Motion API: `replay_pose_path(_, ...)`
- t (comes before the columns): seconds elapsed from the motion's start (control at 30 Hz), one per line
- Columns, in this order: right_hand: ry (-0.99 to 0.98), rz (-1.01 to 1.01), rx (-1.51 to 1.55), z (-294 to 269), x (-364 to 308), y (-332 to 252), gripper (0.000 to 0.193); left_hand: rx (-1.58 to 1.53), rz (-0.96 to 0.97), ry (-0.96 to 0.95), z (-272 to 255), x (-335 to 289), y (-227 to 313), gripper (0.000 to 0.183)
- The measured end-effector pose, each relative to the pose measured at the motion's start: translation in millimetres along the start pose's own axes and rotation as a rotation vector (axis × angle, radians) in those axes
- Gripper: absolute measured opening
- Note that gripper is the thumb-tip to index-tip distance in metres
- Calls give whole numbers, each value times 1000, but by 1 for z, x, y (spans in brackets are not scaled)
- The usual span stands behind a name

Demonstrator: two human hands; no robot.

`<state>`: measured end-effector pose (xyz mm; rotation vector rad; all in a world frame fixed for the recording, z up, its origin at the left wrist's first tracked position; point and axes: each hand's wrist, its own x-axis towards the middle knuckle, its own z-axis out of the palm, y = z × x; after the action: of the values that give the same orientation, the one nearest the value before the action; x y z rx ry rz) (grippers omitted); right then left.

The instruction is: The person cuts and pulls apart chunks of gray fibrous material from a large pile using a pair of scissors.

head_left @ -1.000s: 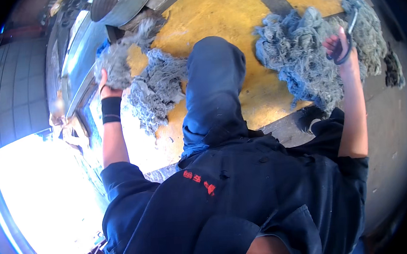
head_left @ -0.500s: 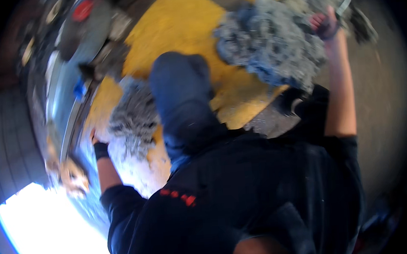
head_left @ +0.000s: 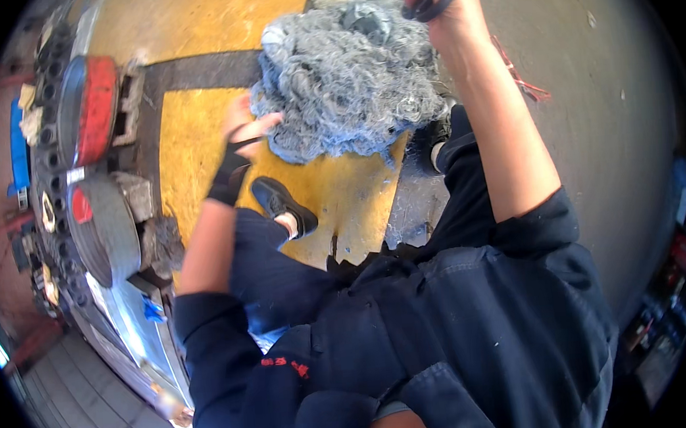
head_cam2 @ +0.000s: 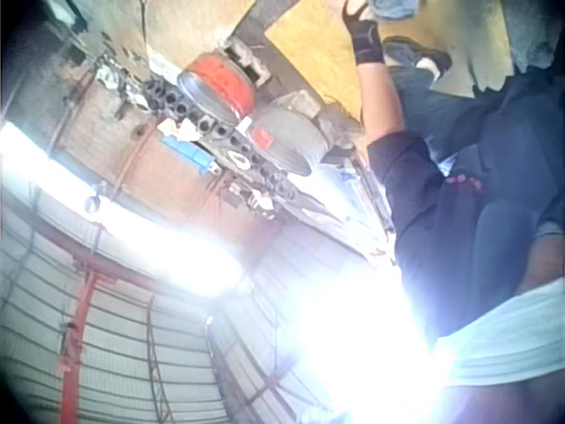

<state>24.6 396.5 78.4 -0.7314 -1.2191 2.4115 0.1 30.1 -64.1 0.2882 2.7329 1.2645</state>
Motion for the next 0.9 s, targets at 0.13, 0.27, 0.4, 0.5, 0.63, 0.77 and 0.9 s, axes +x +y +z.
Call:
replay_pose_path(0.13, 21, -8, -2, -10, 8, -8, 21, 401, 196, -334, 146, 31, 82, 111)
replay_pose_path(0.27, -77, -140, -59, -11, -2, -4, 29, 690, -10, -443, 223, 45, 102, 127)
replay_pose_path(0.4, -54, -75, 25, 0, -9, -7, 23, 848, 40, -439, 251, 45, 64, 121)
replay_pose_path(0.5, -66, -44, 49, 8, -6, -2, 20, 798, 9, -490, 239, 29, 37, 108)
replay_pose_path(0.63, -67, -20, 32, 11, -5, 4, 21, 683, 190, -559, 189, 6, 4, 47)
replay_pose_path(0.77, -82, -18, -5, 17, -2, 10, 20, 246, 392, -279, 127, 6, -13, 25)
replay_pose_path(0.9, -144, -49, -126, 20, -8, 10, 19, -145, -75, -114, 46, 15, 6, 26)
